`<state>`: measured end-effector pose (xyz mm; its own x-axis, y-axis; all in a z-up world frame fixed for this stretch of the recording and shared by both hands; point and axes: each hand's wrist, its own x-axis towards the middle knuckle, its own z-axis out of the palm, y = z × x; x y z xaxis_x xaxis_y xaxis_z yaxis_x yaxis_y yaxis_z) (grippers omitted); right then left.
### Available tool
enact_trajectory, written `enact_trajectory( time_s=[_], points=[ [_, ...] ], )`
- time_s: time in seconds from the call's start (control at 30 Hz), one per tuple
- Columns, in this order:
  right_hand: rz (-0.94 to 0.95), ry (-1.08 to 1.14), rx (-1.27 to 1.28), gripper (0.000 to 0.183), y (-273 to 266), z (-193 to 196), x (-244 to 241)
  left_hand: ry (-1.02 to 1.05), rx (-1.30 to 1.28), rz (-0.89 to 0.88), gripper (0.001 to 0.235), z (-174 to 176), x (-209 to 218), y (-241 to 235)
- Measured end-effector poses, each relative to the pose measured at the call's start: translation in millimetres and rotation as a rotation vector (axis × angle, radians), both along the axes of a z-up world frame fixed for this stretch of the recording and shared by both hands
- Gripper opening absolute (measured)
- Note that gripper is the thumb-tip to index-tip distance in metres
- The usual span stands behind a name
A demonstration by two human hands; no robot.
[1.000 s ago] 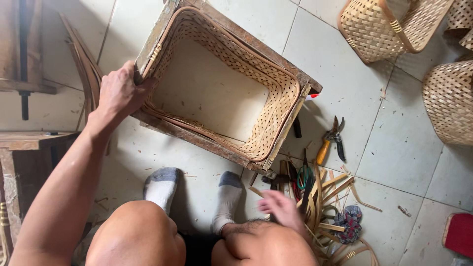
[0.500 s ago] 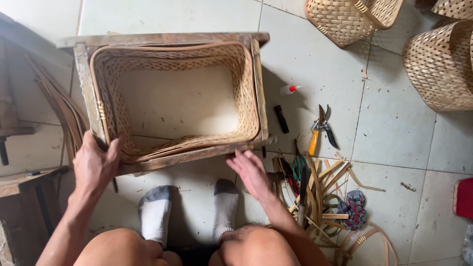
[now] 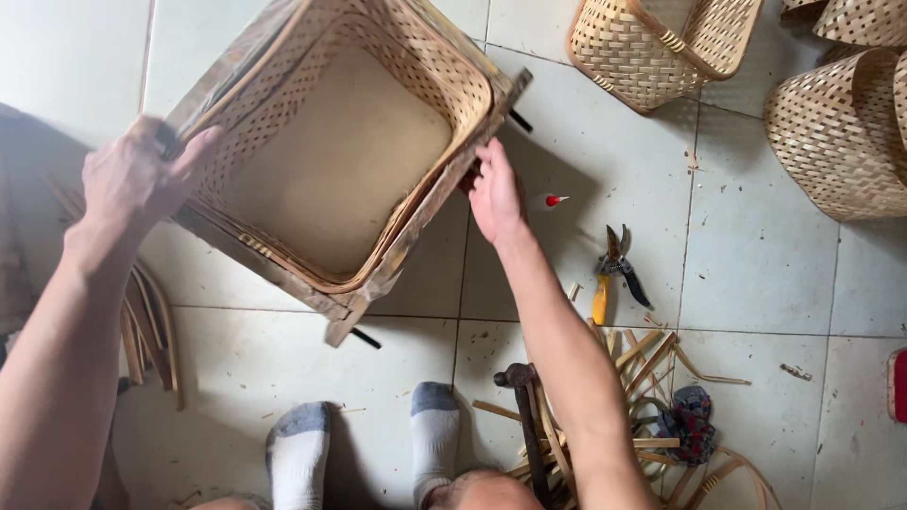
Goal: The person assembles a rectangular woven basket by fitting a pre-woven body into a wooden frame, then secures and trims bamboo strips along the rim using a hammer and scissors.
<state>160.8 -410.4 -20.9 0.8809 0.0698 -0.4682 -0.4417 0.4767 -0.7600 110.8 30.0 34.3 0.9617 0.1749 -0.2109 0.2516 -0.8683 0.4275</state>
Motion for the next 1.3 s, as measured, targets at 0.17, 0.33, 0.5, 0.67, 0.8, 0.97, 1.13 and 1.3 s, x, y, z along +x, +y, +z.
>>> enact_trajectory(
  time_s=[0.17, 0.33, 0.5, 0.67, 0.8, 0.97, 1.13, 1.3],
  points=[
    [0.052, -0.192, -0.189, 0.088, 11.8, -26.2, 71.7, -0.134, -0.064, 0.115, 0.062, 2.3, -85.2, -31.9],
    [0.19, -0.154, -0.248, 0.078, 48.3, -20.6, 108.4, 0.14, -0.538, 0.236, 0.065, 3.8, -197.6, -89.5],
    [0.37, -0.473, -0.553, 0.072, 109.5, 11.0, 99.3, 0.463, -0.761, -0.085, 0.044, 23.8, -209.3, -64.1],
    [0.321, -0.84, -1.076, 0.047, 77.8, 83.0, -4.5, -0.394, -0.07, -0.011, 0.042, 21.5, -121.8, 17.7],
    [0.071, -0.5, -1.237, 0.03, 27.4, 108.0, -157.7, -0.502, 0.103, -0.211, 0.067, -16.3, -35.1, 55.9],
    [0.265, -0.036, -0.889, 0.071, 23.0, 52.5, -267.3, -0.448, 0.144, -0.103, 0.064, -53.8, -27.1, 53.9],
    [0.344, 0.088, -0.733, 0.112, 13.0, 33.9, -243.2, -0.52, 0.247, -0.046, 0.062, -47.0, -67.5, 45.3],
    [0.314, -0.025, -0.83, 0.116, -14.0, 46.1, -191.7, -0.437, 0.318, 0.04, 0.06, -21.5, -179.4, 5.8]
  ],
)
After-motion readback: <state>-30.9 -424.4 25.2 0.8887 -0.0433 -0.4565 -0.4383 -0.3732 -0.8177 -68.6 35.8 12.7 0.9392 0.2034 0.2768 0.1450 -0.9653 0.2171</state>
